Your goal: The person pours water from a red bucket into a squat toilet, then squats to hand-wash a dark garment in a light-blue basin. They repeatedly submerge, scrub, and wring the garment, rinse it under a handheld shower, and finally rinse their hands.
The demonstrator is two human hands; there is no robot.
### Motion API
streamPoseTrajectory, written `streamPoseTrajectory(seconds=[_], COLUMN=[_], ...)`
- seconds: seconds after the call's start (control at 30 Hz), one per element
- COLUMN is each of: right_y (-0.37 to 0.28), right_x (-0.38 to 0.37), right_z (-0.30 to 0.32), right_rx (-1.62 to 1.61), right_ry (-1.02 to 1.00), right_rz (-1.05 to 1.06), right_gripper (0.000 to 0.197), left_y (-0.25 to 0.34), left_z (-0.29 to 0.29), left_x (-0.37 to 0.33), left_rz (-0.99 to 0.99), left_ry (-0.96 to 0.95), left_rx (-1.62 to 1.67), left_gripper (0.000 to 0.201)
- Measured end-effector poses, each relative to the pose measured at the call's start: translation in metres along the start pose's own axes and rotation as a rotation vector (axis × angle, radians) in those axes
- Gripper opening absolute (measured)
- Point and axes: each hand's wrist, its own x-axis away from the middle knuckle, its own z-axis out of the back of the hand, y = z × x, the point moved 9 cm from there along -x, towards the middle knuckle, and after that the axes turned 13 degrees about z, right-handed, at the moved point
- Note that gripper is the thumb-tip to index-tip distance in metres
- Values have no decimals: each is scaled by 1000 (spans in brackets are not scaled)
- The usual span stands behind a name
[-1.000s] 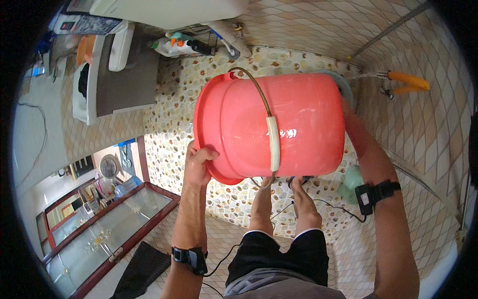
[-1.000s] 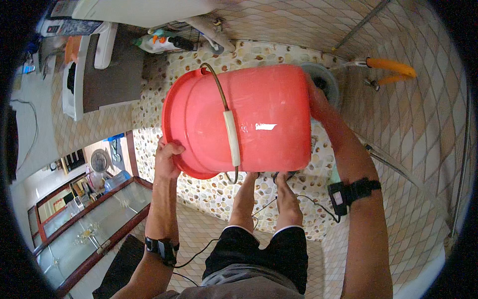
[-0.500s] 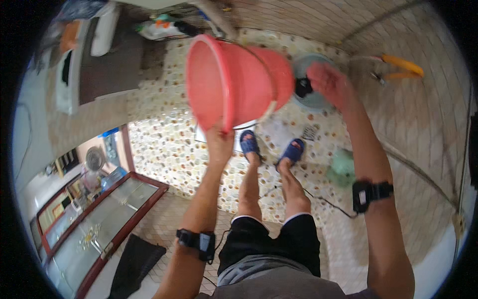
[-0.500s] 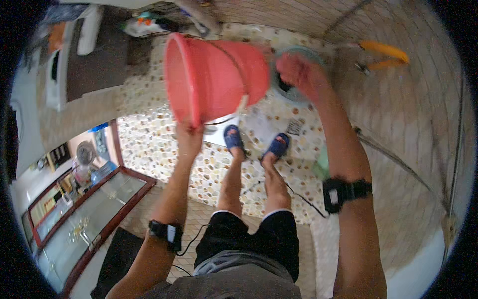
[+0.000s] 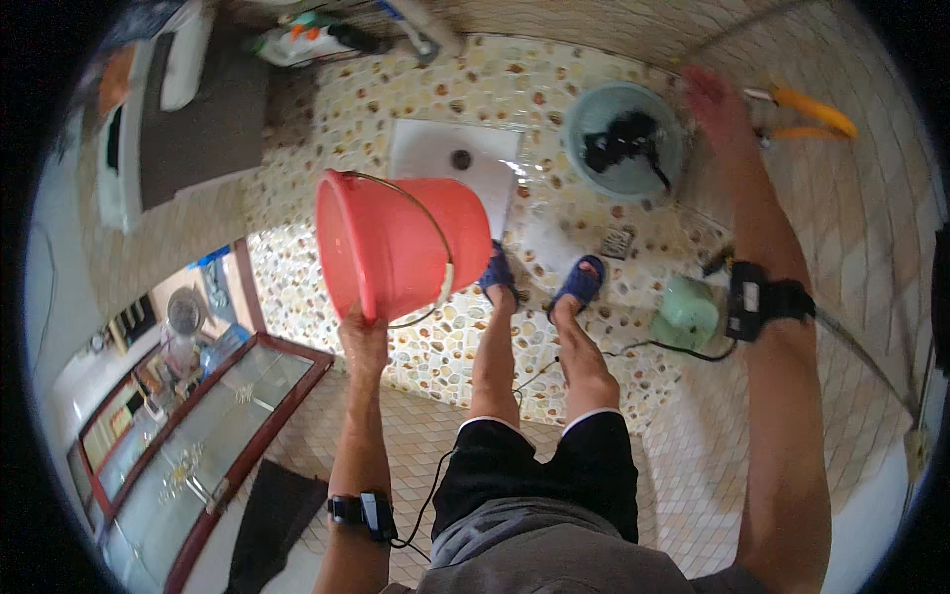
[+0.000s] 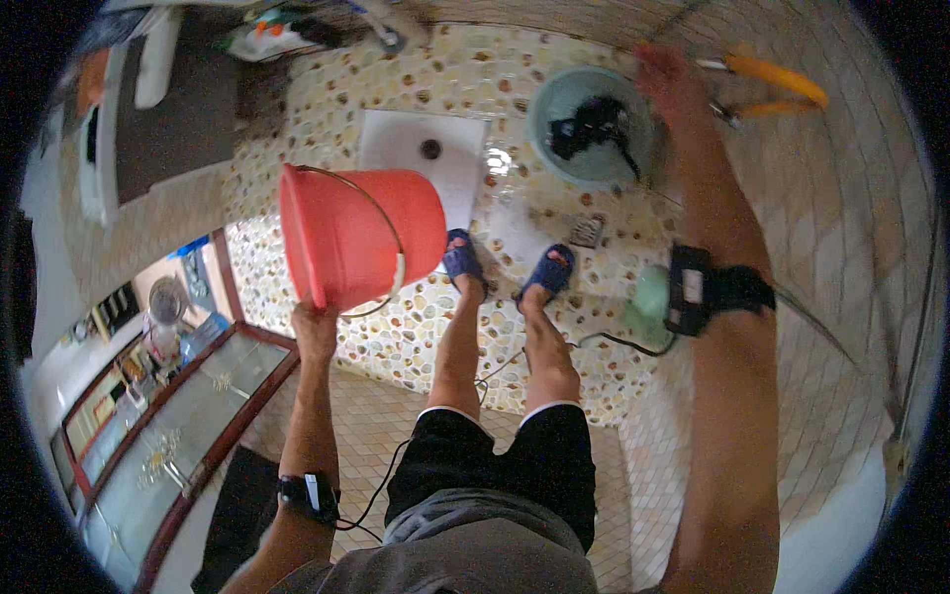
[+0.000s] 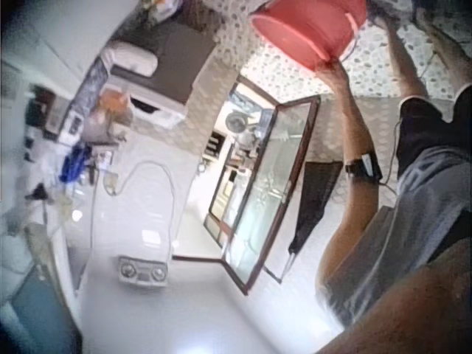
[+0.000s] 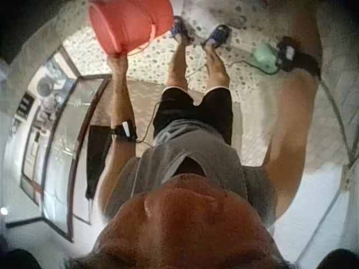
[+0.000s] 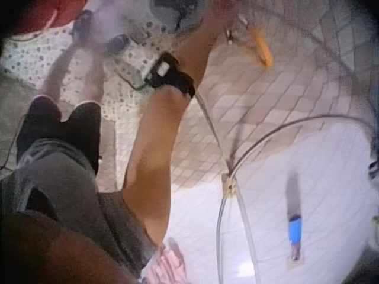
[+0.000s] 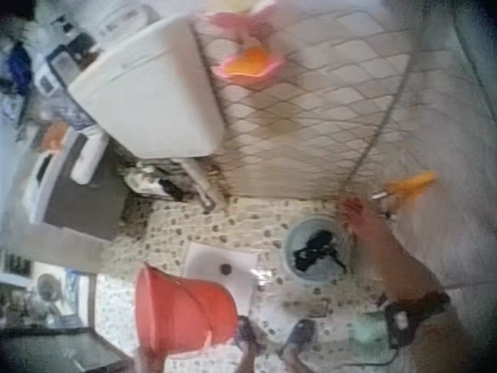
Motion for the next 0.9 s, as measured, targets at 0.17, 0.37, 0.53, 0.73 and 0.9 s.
streamPoseTrajectory(seconds=[0.17, 0.37, 0.53, 0.73, 0.9], right_y=[-8, -13, -21, -6, 17], right_x=[0, 16, 38, 76, 125], right_z=[0, -5, -4, -30, -28], right_rx=[-119, -77, 426, 749, 862], right_ry=[150, 50, 99, 54, 92], right_rz=[-30, -97, -112, -283, -387], right_gripper=[33, 41, 56, 51, 42], left_y=[-45, -106, -165, -231, -229], left_z=[28, 44, 65, 113, 139], left_x=[-3, -27, -73, -164, -239], left_rz=[126, 292, 318, 444, 464], left_ry=[103, 111, 181, 293, 335], left_rx=[-172, -5, 80, -116, -265], left_gripper=[24, 19, 21, 29, 28])
